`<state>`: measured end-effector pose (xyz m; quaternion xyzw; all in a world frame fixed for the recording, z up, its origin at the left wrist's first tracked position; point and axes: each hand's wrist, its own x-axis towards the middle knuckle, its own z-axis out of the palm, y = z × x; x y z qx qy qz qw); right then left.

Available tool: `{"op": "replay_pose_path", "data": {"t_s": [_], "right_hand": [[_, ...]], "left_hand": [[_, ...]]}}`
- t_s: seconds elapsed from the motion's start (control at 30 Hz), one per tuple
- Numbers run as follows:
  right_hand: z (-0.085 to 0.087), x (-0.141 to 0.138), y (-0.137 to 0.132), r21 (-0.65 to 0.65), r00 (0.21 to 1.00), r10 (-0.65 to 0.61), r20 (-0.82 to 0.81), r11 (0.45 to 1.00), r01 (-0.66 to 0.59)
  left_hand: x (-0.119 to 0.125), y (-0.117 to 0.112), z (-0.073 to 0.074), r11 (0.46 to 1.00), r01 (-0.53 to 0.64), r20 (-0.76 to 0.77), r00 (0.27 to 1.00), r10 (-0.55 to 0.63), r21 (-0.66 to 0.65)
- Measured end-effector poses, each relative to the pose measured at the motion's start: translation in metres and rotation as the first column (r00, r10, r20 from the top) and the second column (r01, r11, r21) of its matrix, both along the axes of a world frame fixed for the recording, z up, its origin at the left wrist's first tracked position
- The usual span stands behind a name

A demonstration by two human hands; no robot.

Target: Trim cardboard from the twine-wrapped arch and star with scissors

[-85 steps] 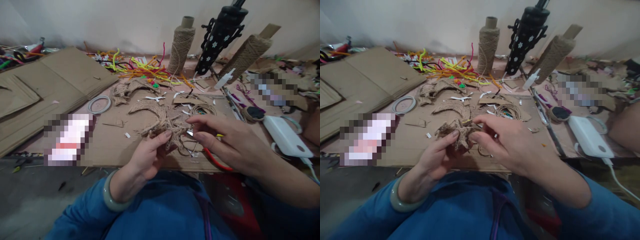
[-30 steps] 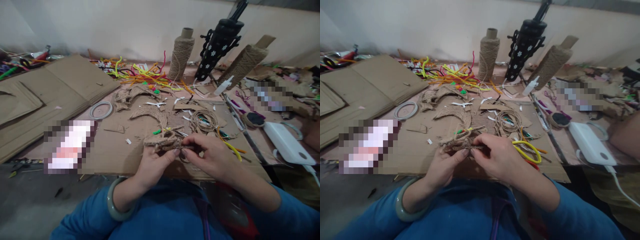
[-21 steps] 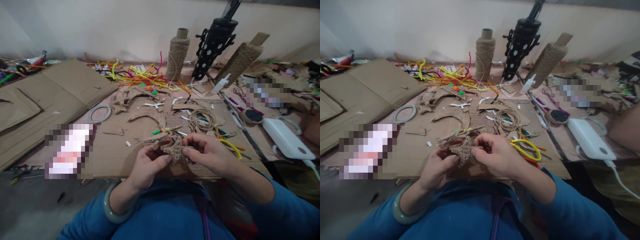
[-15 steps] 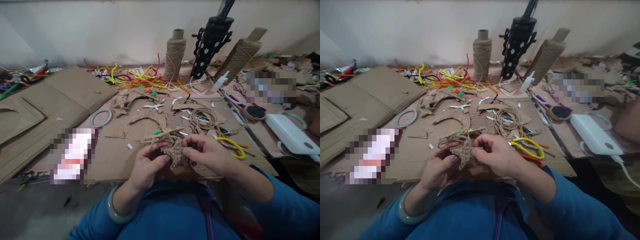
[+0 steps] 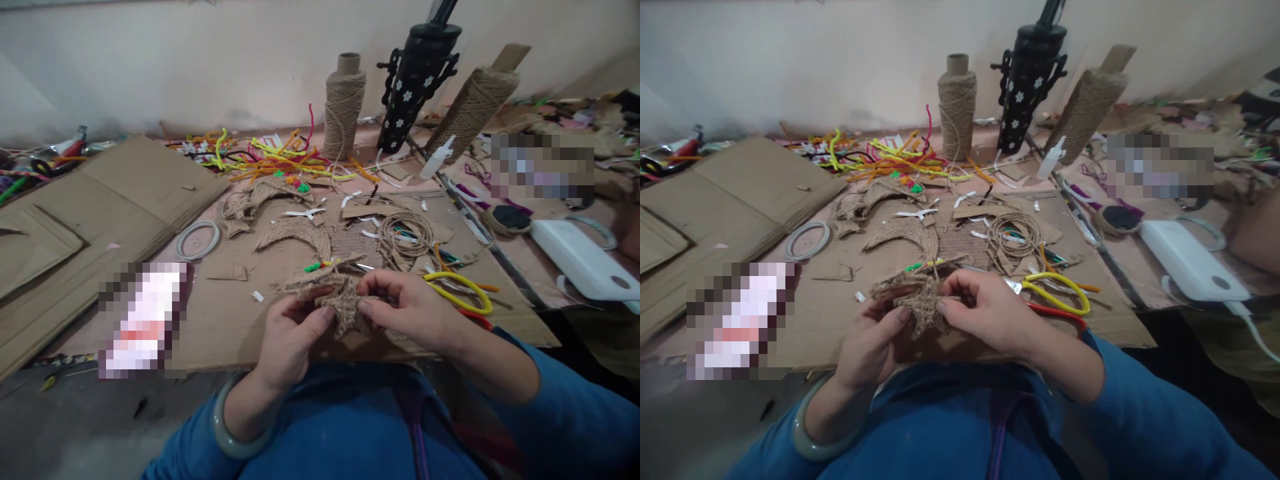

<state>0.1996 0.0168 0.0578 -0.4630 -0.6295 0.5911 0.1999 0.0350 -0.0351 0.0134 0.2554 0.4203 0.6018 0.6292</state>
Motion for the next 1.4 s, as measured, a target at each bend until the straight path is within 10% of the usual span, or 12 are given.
{"op": "replay_pose_path", "data": {"t_s": [0.27,0.63,1.4], "right_hand": [[0.002,0.0,0.006,0.051,0.999,0.023,0.034,0.998,-0.025],[0.003,-0.003,0.011,0.137,0.998,0.019,0.064,0.99,-0.027],[-0.006,-0.005,0.001,0.278,0.997,-0.028,0.078,0.961,0.005]], "left_hand": [[0.001,0.011,0.013,0.987,0.158,-0.053,0.986,-0.158,0.003],[0.01,0.019,0.01,1.0,-0.016,-0.065,0.998,0.015,-0.015],[0.016,0.002,0.016,0.99,0.043,0.012,0.999,-0.041,-0.132]]}}
